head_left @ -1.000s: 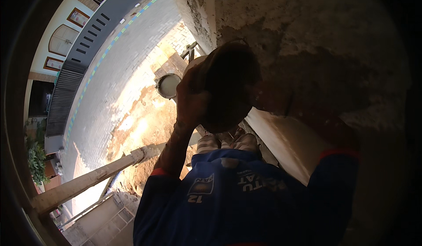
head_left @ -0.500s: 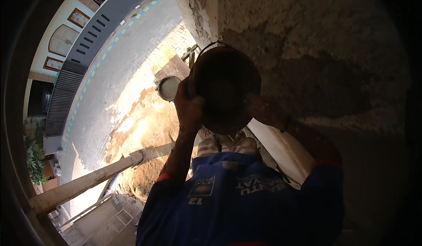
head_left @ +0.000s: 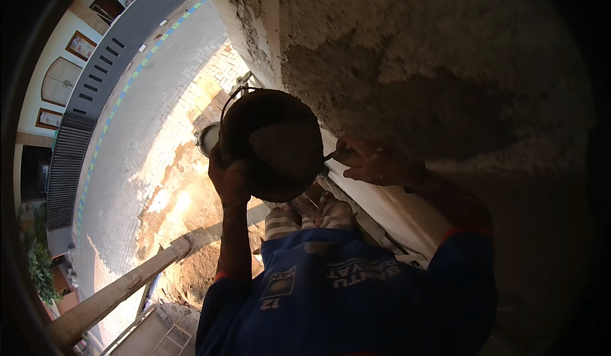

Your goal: The person applies mortar to a wall using a trowel, taking mortar from a bucket and smoothing it onto the surface.

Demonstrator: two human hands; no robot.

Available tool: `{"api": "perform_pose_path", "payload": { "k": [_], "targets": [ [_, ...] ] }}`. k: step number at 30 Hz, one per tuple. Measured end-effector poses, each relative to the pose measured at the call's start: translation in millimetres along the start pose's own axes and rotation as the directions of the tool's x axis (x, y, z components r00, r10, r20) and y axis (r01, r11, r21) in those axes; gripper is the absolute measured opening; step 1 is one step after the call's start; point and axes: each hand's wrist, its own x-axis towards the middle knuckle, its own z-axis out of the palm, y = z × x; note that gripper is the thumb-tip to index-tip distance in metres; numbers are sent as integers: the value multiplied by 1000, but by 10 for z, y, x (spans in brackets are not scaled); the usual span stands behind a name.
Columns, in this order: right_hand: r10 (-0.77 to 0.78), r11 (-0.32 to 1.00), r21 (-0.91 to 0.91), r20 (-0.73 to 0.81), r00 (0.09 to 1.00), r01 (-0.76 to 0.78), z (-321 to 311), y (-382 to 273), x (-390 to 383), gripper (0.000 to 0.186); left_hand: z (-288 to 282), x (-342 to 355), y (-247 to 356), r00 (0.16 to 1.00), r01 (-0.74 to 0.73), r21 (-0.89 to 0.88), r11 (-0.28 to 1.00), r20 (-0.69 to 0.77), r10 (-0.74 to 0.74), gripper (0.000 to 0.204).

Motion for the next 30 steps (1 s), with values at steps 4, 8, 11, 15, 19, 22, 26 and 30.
{"api": "perform_pose_path", "payload": {
  "k": [4, 8, 11, 15, 19, 22, 26, 30],
  "targets": [
    [111, 991, 49, 172, 979, -121, -162, 45, -68, 49, -226, 30, -68, 998, 42, 73, 996, -52, -39, 52],
    [488, 832, 245, 107, 866, -498, -252, 789, -329, 49, -342, 84, -243, 997, -62, 103, 993, -39, 66, 53],
    [351, 916, -41, -395, 849, -398, -818, 1318, -724, 50, -333, 45, -293, 998, -39, 239, 970, -46, 52, 55],
    [-287, 835, -550, -464, 838, -19, -1506, 1081, -1157, 47, -280, -67, -82, 998, 27, 197, 980, -61, -16, 57],
    [322, 907, -147, -359, 876, -394, -1402, 487, -1210, 48, -136, -87, -33, 999, 24, 166, 986, -45, -17, 58],
    [505, 696, 605, -29, 863, -387, -741, 447, -1069, 45, -82, -212, 98, 998, 41, 71, 997, -43, -38, 59],
    [606, 736, 273, 144, 782, -620, -171, 16, -556, 41, 47, -236, 142, 998, 20, -98, 995, 58, -14, 63],
    [579, 636, 422, 293, 761, -647, 67, -399, -111, 44, 97, -294, 382, 997, -20, -42, 999, 70, 23, 63]
  ]
}}
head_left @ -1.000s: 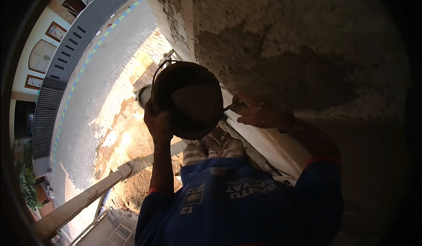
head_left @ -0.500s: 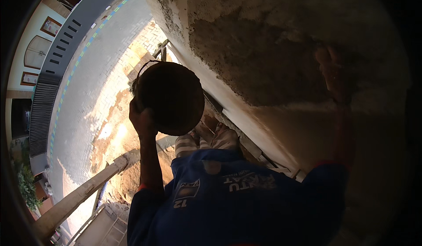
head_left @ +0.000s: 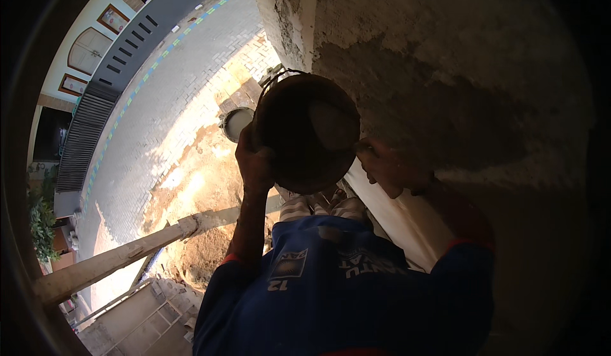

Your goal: The person applies mortar to a wall using a trowel, taking mortar from a bucket and smoothing it onto the surface.

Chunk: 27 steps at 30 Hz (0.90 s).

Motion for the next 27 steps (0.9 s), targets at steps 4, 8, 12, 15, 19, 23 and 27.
{"api": "perform_pose_path", "payload": {
  "k": [4, 8, 12, 15, 19, 23, 27],
  "targets": [
    [-81, 898, 440, 94, 992, 32, 184, 73, 293, 44, 148, -113, 82, 994, -110, -14, 994, 15, 111, 64],
    [-143, 859, 505, 91, 986, 77, 460, 37, 550, 44, 236, -214, 109, 973, -211, 188, 959, -51, 224, 64],
    [-800, 370, -618, 169, 576, 694, 503, 233, 897, 43, 188, -125, 142, 980, -188, 203, 961, -22, 196, 61],
    [-961, -97, -779, 236, 146, 619, 480, 198, 961, 41, 228, -9, 331, 981, -192, 146, 970, -1, 194, 60],
    [-987, 51, -451, 114, 114, 891, 345, 180, 1033, 42, 192, 141, 566, 952, -284, 88, 955, 139, 271, 64],
    [-834, -304, -727, 516, 198, 615, -49, -431, 478, 41, 119, 165, 737, 960, -261, 216, 941, 158, 230, 63],
    [-715, -224, -689, 597, 364, 689, -414, -636, 203, 41, 149, 142, 700, 977, -214, 335, 917, 93, 194, 62]
  ]
}}
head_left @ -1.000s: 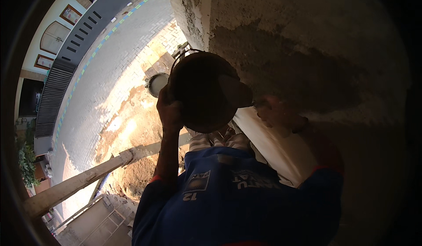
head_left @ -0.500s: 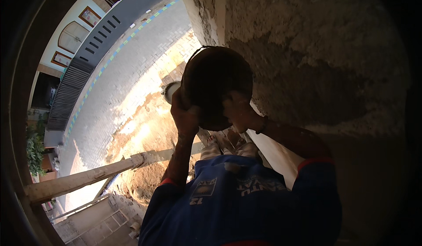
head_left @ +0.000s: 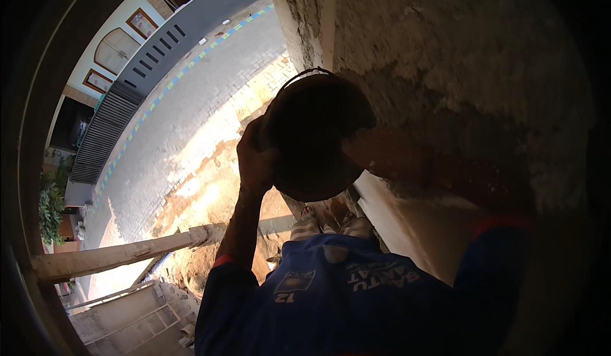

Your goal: The person applies mortar to a wall using a trowel, taking mortar from a bucket and smoothing it onto the surface.

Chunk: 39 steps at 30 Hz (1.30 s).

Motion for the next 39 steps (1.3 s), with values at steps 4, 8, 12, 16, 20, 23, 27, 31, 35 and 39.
{"api": "perform_pose_path", "payload": {
  "k": [4, 8, 12, 16, 20, 23, 27, 31, 35, 39],
  "targets": [
    [167, 957, -208, -173, 971, -202, 158, 2, 65, 44, 87, -58, -102, 997, -40, -15, 999, 61, 41, 62],
    [165, 981, -98, -52, 985, -170, 710, -109, -266, 45, 319, -16, -29, 996, -18, -160, 987, 80, 31, 61],
    [130, 981, -133, -103, 986, -143, 1029, -85, -409, 43, 184, -128, -212, 1000, 26, -20, 999, -13, -26, 62],
    [276, 892, -289, -262, 925, -348, 726, 37, -550, 45, 391, -118, -206, 998, -11, -6, 1000, 66, 12, 65],
    [344, 936, 16, -259, 903, -352, 238, 41, -100, 37, 390, -150, 7, 997, -49, -3, 999, 65, 49, 69],
    [573, 819, -109, 211, 792, -563, 300, 61, 76, 48, 446, -98, 97, 994, -53, -23, 998, 95, 55, 72],
    [491, 852, 88, 207, 846, -516, 713, 373, -195, 35, 421, -47, 153, 990, -89, 3, 996, 112, 88, 73],
    [243, 926, 339, -202, 949, -165, 1457, 458, -434, 29, 499, 6, -4, 984, -51, -215, 975, 157, 86, 71],
    [82, 996, -1, -227, 971, -84, 1887, 194, -105, 17, 469, -43, -106, 999, -45, 75, 996, 31, 43, 68],
    [58, 994, -74, -230, 971, -77, 1935, 215, -131, 22, 393, -8, -481, 994, 40, -57, 998, -102, -46, 64]
  ]
}}
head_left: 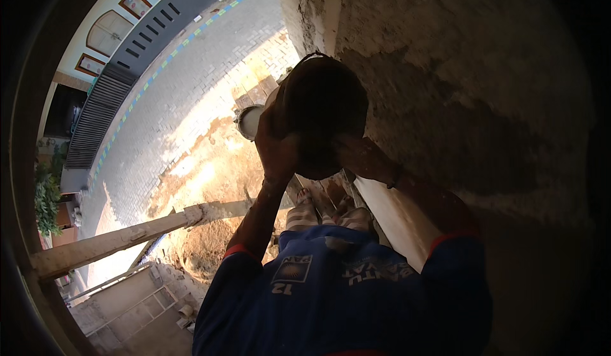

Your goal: The person applies mortar to a wall using a trowel, taking mortar from a bucket and smoothing it onto the surface.

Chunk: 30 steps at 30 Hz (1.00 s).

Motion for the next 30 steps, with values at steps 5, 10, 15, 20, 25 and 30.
{"api": "perform_pose_path", "payload": {
  "k": [5, 10, 15, 20, 25, 30],
  "targets": [
    [99, 994, -61, 192, 976, -89, 21, 130, -28, 25, -120, 127, -218, 991, 71, -120, 990, -107, -84, 63],
    [370, 899, 139, 267, 890, -415, -134, 188, 57, 29, -192, 221, -451, 978, 45, -258, 965, -184, -94, 59],
    [513, 693, 387, 328, 793, -608, -533, 141, 510, 30, -480, 287, -803, 956, 57, -329, 942, -255, -147, 57],
    [464, 608, 505, 401, 790, -613, -815, 182, 1014, 44, -895, 230, -1274, 889, 98, -364, 926, -386, -246, 58],
    [354, 509, 597, 511, 783, -620, -716, 447, 1117, 41, -1263, 56, -1662, 821, 155, -259, 953, -503, -270, 60],
    [603, 352, 539, 495, 625, -766, 221, 1402, 367, 41, -1388, -180, -2002, 782, 159, -275, 948, -552, -291, 62]
  ]
}}
